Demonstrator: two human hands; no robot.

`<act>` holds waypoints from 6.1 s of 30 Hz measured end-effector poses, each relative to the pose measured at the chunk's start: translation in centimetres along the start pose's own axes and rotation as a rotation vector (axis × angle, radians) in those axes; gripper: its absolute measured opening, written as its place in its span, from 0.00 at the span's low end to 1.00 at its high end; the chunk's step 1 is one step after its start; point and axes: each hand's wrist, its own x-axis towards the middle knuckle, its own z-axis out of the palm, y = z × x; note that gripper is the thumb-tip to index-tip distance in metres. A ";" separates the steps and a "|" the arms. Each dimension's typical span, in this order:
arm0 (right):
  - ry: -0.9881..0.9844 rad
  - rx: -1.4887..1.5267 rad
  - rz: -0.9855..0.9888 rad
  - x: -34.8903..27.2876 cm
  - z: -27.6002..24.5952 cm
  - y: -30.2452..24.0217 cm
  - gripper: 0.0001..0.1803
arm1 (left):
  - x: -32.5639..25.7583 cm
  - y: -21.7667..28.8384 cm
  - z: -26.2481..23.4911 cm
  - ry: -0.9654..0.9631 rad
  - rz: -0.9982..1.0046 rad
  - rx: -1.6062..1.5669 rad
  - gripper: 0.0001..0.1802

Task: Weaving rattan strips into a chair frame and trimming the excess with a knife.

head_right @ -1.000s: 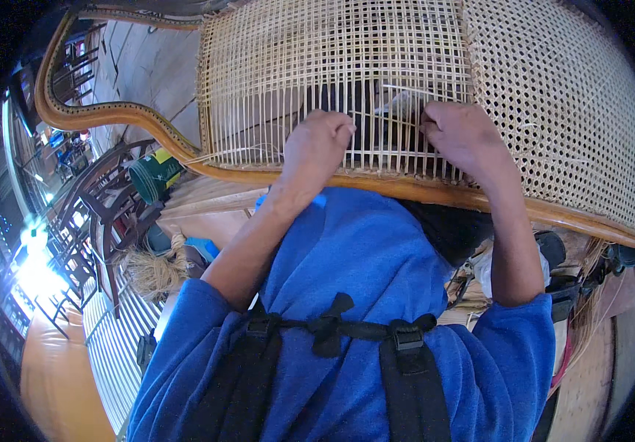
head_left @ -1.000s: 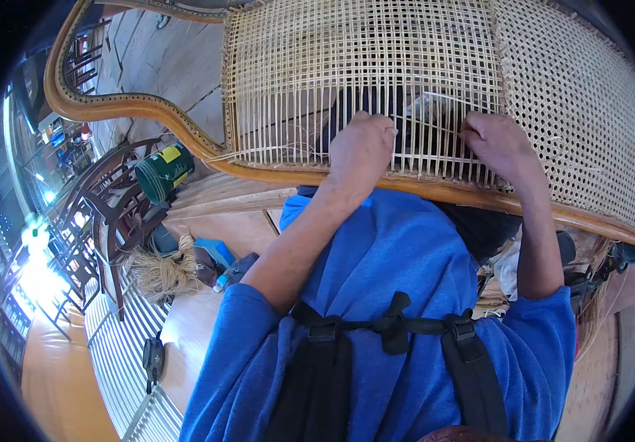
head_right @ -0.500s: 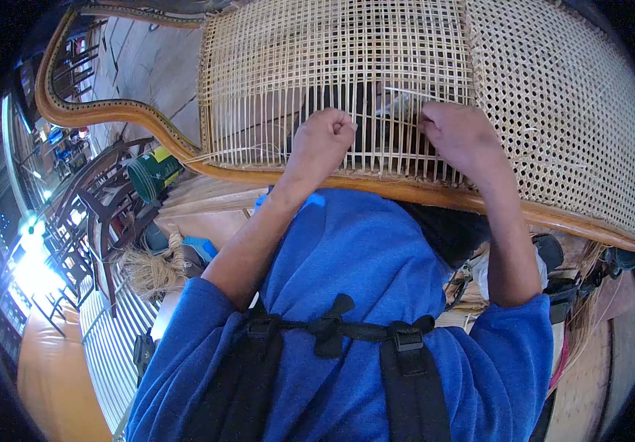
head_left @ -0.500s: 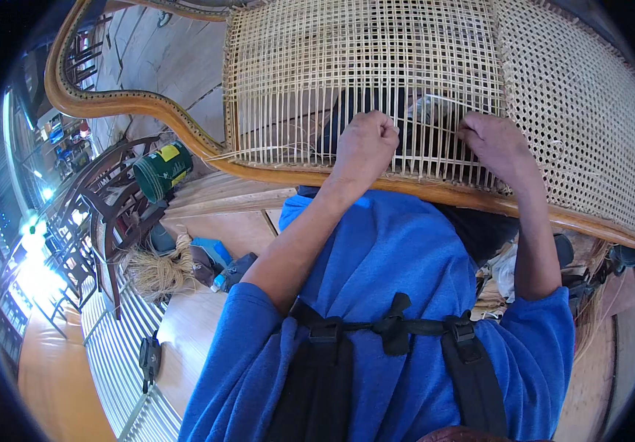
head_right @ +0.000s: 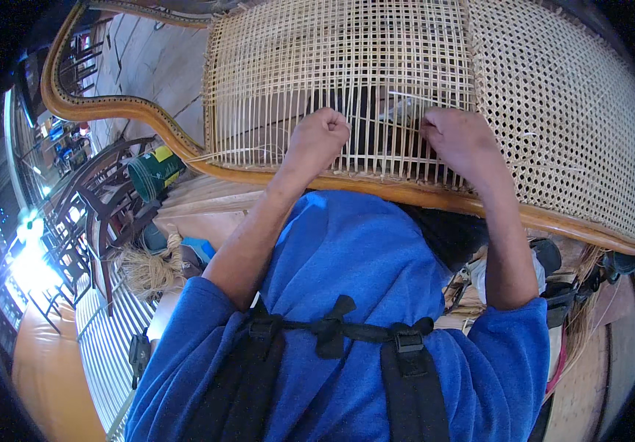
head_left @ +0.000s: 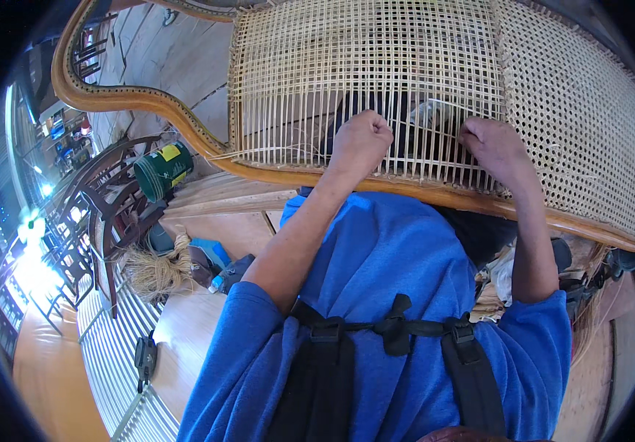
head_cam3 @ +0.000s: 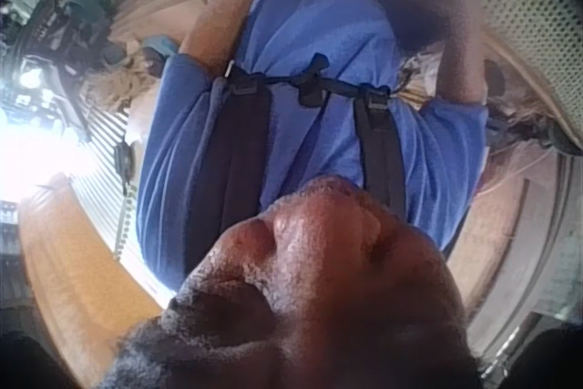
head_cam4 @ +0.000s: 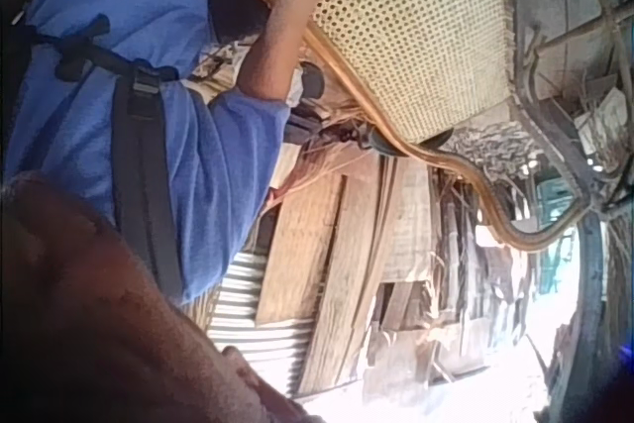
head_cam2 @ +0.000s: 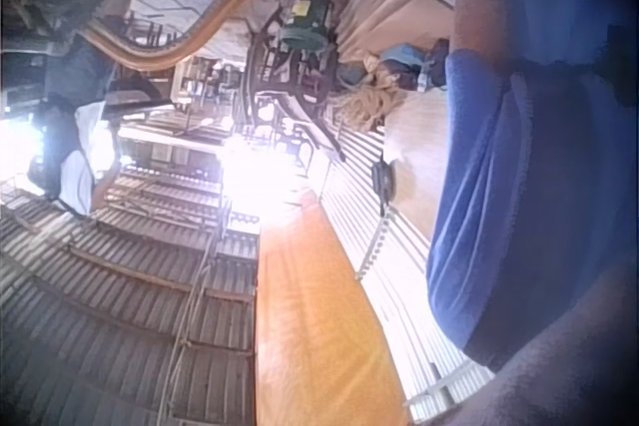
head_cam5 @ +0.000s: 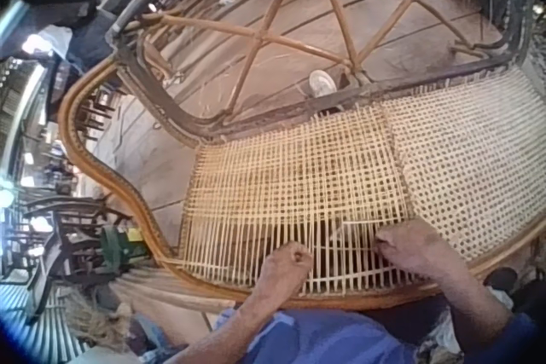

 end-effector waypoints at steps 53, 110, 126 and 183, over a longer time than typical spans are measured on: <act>-0.055 -0.216 0.085 1.0 1.2 -2.3 0.12 | 0.6 -0.4 -2.1 0.013 -0.005 0.194 0.19; -0.100 0.065 -0.108 2.4 0.7 -1.2 0.14 | -1.7 -4.3 -2.5 0.353 0.391 0.514 0.30; -0.057 -0.055 -0.022 1.3 -0.1 -2.3 0.12 | -1.8 -1.1 -1.6 0.427 0.395 0.385 0.06; -0.171 -0.160 -0.082 1.3 -0.5 -2.4 0.15 | 0.4 -2.7 -1.4 0.243 0.153 0.621 0.14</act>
